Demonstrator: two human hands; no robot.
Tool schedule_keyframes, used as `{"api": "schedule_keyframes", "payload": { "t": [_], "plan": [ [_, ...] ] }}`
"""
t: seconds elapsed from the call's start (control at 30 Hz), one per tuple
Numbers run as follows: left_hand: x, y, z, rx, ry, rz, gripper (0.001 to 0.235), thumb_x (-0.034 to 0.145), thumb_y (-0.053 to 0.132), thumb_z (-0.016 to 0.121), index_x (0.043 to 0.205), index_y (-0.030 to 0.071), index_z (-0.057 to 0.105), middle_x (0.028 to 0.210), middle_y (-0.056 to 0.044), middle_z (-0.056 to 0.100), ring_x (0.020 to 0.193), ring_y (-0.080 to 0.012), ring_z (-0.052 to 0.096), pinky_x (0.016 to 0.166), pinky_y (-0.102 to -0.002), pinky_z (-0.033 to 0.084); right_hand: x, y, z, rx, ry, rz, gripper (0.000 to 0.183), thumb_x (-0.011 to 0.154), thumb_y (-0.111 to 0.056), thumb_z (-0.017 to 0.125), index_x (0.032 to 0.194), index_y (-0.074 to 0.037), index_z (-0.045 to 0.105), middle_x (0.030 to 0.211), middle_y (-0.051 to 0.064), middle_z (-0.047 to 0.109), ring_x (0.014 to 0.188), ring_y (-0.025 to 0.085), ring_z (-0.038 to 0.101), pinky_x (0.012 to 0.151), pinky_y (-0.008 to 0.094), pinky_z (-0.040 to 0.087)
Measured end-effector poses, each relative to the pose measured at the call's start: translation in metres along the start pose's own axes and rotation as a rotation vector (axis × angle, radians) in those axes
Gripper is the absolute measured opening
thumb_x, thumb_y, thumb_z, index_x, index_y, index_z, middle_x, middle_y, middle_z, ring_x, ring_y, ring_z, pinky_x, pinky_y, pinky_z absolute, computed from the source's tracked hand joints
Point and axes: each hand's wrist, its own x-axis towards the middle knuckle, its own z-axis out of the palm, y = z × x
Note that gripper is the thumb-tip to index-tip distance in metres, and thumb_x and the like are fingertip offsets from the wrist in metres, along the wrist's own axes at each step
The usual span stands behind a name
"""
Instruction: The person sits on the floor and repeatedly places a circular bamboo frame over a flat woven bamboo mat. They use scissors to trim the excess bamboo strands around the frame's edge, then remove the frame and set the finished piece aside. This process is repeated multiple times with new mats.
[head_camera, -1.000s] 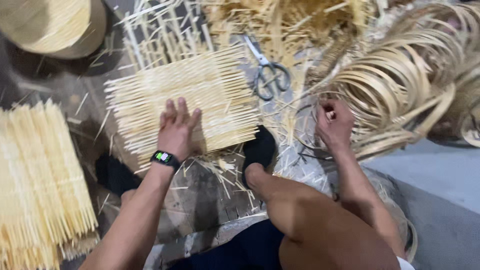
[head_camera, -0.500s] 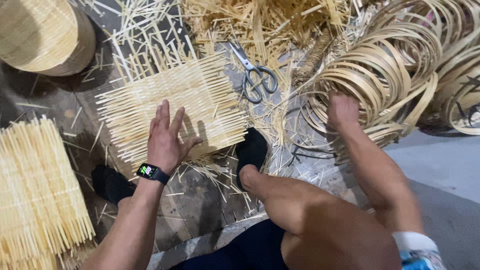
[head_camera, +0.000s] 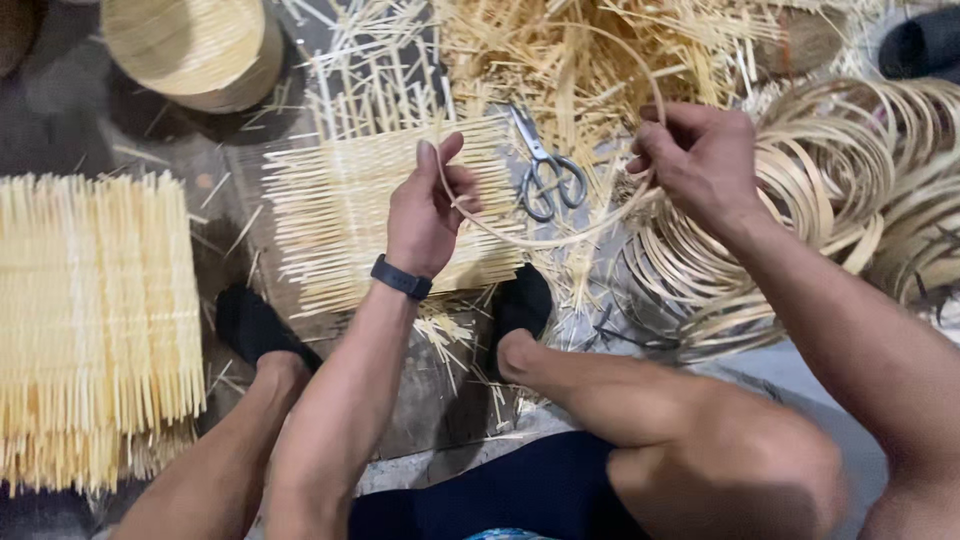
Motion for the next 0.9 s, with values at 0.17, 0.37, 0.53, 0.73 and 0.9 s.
{"api": "schedule_keyframes", "payload": {
  "t": [0.17, 0.37, 0.53, 0.73, 0.9],
  "plan": [
    [-0.025, 0.039, -0.015, -0.298, 0.016, -0.058, 0.035, 0.106, 0.032, 0.058, 0.115, 0.000, 0.066, 0.072, 0.000, 0.056, 0.067, -0.0136, 0.050, 0.060, -0.028, 0.041, 0.009, -0.031, 0.026, 0.189, -0.162, 0.067, 0.038, 0.108, -0.035, 0.053, 0.117, -0.003, 0.072, 0.077, 0.005, 0.068, 0.065, 0.012, 0.069, 0.058, 0.029, 0.060],
    [-0.036, 0.081, -0.027, -0.207, 0.084, -0.086, 0.029, 0.099, 0.029, 0.059, 0.096, 0.002, 0.067, 0.063, 0.002, 0.048, 0.056, -0.0106, 0.043, 0.049, -0.025, 0.033, 0.024, -0.030, 0.071, 0.526, -0.264, 0.164, 0.050, 0.106, -0.045, 0.048, 0.114, -0.002, 0.073, 0.063, -0.003, 0.055, 0.050, 0.006, 0.049, 0.046, 0.023, 0.043],
    [-0.033, 0.080, -0.032, -0.279, 0.145, 0.052, 0.038, 0.102, 0.029, 0.065, 0.069, 0.013, 0.055, 0.051, 0.007, 0.035, 0.043, -0.0068, 0.029, 0.037, -0.024, 0.021, 0.020, -0.020, 0.118, 0.826, -0.313, 0.099, 0.047, 0.105, -0.045, 0.060, 0.101, 0.001, 0.067, 0.056, -0.007, 0.038, 0.045, 0.005, 0.032, 0.040, 0.024, 0.028],
    [-0.036, 0.087, -0.057, -0.207, 0.201, 0.009, 0.037, 0.102, 0.031, 0.069, 0.071, 0.013, 0.057, 0.054, 0.007, 0.036, 0.045, -0.0067, 0.030, 0.040, -0.023, 0.022, 0.020, -0.008, 0.136, 0.893, -0.265, 0.097, 0.046, 0.103, -0.042, 0.058, 0.109, 0.002, 0.070, 0.065, -0.002, 0.053, 0.053, 0.008, 0.048, 0.047, 0.024, 0.042],
    [-0.040, 0.090, -0.080, -0.253, 0.304, 0.023, 0.033, 0.099, 0.035, 0.068, 0.079, 0.010, 0.062, 0.057, 0.005, 0.042, 0.047, -0.0077, 0.036, 0.042, -0.023, 0.026, 0.027, 0.007, 0.145, 0.610, -0.227, 0.073, 0.027, 0.095, -0.012, 0.068, 0.118, 0.001, 0.065, 0.087, 0.008, 0.073, 0.072, 0.012, 0.070, 0.059, 0.025, 0.062]
  ]
}}
